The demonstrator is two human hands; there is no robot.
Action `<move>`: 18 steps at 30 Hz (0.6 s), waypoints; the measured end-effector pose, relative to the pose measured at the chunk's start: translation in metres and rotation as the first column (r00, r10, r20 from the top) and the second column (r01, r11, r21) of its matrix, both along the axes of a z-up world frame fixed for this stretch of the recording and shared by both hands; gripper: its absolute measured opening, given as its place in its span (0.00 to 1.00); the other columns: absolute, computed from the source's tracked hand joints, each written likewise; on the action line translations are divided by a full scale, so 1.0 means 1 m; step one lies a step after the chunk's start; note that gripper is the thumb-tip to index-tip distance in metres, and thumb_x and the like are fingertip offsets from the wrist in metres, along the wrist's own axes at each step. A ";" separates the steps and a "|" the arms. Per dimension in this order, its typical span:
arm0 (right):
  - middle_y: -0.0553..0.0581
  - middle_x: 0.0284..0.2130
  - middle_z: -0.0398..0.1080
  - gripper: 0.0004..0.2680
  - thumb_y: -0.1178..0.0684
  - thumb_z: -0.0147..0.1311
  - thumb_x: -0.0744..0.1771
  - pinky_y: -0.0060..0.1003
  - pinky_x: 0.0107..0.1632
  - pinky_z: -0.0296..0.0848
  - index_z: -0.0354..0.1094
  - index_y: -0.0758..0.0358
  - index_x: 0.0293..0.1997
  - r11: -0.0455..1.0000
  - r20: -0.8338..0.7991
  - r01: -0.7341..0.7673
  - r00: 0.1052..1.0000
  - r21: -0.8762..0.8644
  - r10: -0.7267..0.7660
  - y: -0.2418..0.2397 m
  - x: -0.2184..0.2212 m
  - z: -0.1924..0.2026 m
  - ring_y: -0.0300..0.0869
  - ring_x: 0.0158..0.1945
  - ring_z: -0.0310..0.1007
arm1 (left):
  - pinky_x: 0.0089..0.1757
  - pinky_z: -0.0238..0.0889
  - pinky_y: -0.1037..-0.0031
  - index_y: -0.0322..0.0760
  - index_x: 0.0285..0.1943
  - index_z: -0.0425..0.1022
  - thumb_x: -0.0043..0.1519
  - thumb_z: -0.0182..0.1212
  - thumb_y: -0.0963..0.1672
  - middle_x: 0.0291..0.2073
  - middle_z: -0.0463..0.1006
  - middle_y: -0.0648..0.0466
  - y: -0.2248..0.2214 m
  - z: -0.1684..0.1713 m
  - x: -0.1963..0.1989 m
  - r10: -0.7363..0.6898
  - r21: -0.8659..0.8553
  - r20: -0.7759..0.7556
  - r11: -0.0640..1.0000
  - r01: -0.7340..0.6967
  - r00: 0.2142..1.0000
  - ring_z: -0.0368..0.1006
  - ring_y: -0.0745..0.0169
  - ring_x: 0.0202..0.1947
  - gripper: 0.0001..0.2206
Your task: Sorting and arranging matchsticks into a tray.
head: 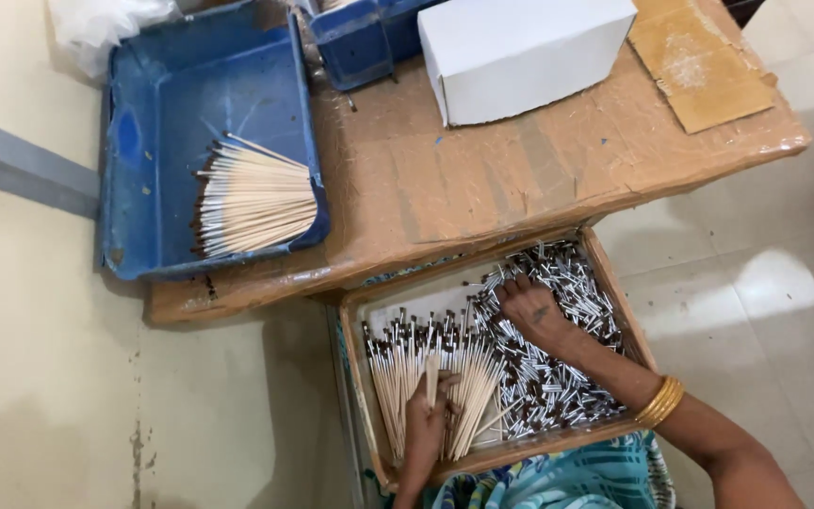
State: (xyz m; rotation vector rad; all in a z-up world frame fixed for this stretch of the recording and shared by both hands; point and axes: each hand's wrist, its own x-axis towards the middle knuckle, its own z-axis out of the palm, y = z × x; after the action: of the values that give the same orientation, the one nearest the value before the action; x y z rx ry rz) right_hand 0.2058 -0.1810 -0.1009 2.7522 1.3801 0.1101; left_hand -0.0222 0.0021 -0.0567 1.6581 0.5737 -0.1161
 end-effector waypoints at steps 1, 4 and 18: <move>0.63 0.37 0.73 0.12 0.67 0.55 0.57 0.42 0.33 0.77 0.70 0.68 0.42 0.996 -0.077 0.003 0.997 0.089 0.004 0.001 -0.002 0.019 0.49 0.40 0.73 | 0.21 0.67 0.77 0.34 0.60 0.73 0.69 0.48 0.47 0.46 0.86 0.52 0.005 -0.004 -0.004 0.011 -0.052 0.020 0.999 -0.010 1.000 0.76 0.68 0.21 0.16; 0.61 0.40 0.73 0.15 0.67 0.55 0.54 0.44 0.36 0.77 0.70 0.66 0.42 0.974 -0.104 0.015 0.995 0.228 0.009 0.003 0.001 0.046 0.52 0.44 0.72 | 0.22 0.69 0.75 0.30 0.58 0.72 0.68 0.51 0.47 0.45 0.86 0.46 0.014 -0.010 -0.012 0.088 -0.270 0.007 0.959 -0.083 0.996 0.78 0.66 0.23 0.16; 0.62 0.36 0.73 0.12 0.61 0.52 0.59 0.46 0.36 0.76 0.70 0.64 0.45 0.973 -0.107 0.012 0.994 0.232 0.013 -0.003 0.020 -0.016 0.55 0.43 0.74 | 0.29 0.69 0.69 0.26 0.60 0.76 0.65 0.58 0.47 0.23 0.78 0.51 0.009 -0.014 -0.014 0.099 -0.487 -0.117 0.861 -0.144 0.988 0.73 0.63 0.24 0.20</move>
State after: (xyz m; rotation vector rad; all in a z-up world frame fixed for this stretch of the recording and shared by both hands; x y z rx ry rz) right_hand 0.2255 -0.1843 -0.1166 2.9892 1.4818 0.1338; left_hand -0.0360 0.0106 -0.0707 1.1161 0.6519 -0.2257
